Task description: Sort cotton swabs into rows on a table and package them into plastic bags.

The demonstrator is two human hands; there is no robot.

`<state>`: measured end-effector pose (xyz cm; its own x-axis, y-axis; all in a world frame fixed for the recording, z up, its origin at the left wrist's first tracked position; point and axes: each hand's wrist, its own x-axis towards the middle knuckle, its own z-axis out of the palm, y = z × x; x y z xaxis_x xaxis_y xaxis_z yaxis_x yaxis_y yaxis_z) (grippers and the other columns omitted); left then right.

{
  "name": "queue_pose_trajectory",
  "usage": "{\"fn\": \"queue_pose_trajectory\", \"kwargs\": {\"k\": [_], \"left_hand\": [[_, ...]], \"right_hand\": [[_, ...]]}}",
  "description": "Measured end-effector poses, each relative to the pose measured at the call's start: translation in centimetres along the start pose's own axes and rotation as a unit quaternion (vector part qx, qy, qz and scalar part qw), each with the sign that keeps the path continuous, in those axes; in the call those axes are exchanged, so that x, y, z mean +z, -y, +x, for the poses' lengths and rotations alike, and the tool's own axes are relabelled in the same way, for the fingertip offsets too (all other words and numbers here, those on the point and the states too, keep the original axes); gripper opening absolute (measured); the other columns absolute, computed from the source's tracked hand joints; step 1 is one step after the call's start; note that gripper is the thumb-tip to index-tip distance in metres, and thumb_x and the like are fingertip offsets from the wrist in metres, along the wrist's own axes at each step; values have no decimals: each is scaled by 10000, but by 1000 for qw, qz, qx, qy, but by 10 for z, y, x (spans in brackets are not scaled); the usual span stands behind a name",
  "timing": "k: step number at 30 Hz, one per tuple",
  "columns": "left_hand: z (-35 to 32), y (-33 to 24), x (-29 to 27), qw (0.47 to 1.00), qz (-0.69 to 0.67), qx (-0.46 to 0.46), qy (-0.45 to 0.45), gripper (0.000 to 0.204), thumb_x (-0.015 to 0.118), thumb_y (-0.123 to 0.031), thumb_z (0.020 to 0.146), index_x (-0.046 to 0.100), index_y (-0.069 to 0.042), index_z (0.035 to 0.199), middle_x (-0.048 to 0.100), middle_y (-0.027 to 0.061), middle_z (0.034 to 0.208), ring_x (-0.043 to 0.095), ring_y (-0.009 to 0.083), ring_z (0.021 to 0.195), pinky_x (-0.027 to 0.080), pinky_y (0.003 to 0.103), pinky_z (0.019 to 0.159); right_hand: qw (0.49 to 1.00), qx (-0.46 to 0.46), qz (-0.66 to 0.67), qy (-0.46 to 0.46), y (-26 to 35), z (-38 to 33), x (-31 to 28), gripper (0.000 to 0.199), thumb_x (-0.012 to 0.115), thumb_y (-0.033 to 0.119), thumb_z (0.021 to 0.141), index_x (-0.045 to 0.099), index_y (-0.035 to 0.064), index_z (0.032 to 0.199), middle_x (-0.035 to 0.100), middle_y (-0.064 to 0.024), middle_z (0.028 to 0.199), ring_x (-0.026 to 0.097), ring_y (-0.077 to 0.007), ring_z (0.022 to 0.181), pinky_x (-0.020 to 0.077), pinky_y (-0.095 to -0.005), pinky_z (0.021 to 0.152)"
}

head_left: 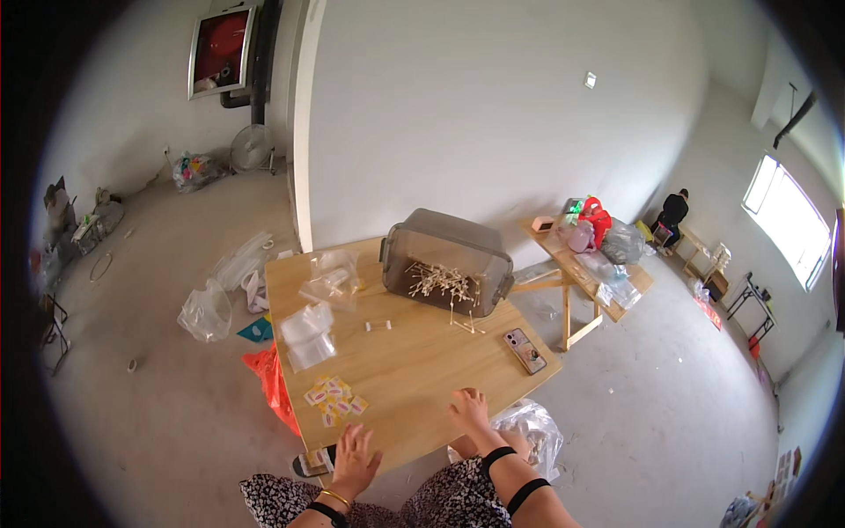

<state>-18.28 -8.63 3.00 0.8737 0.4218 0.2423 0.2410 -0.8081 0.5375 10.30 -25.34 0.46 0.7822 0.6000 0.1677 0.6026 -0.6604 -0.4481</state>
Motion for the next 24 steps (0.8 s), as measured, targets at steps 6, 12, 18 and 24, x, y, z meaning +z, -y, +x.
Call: {"fn": "queue_pose_trajectory", "kwargs": {"k": [6,12,18,24], "left_hand": [[35,10,39,994,50,65,70,533,617,-345,921,485,-88,1369,398,174,1445,297,398,1420,236,520,1202],[39,24,29,992,65,94,43,456,656,-247,851,568,-129,1282,520,116,1359,449,349,1331,332,502,1168],[44,14,32,992,55,93,58,487,663,-210,790,583,-138,1266,517,122,1347,460,362,1305,365,530,1131],[47,8,26,993,49,80,72,476,627,-156,897,545,-112,1364,453,175,1452,387,414,1369,400,544,1085]], "right_hand": [[978,119,150,78,-99,90,-20,387,692,392,859,696,149,1160,705,-140,1040,642,-320,1029,486,-414,939],[970,155,129,138,-63,204,-64,371,682,367,874,701,66,1089,724,-139,1027,690,-233,966,521,-381,794],[990,79,69,94,-41,293,-35,334,639,393,906,717,139,1107,724,-96,1076,644,-316,1083,486,-407,953],[992,120,-20,43,-20,357,2,409,637,386,899,638,224,1274,540,-71,1408,443,-357,1318,424,-473,1062]]}}
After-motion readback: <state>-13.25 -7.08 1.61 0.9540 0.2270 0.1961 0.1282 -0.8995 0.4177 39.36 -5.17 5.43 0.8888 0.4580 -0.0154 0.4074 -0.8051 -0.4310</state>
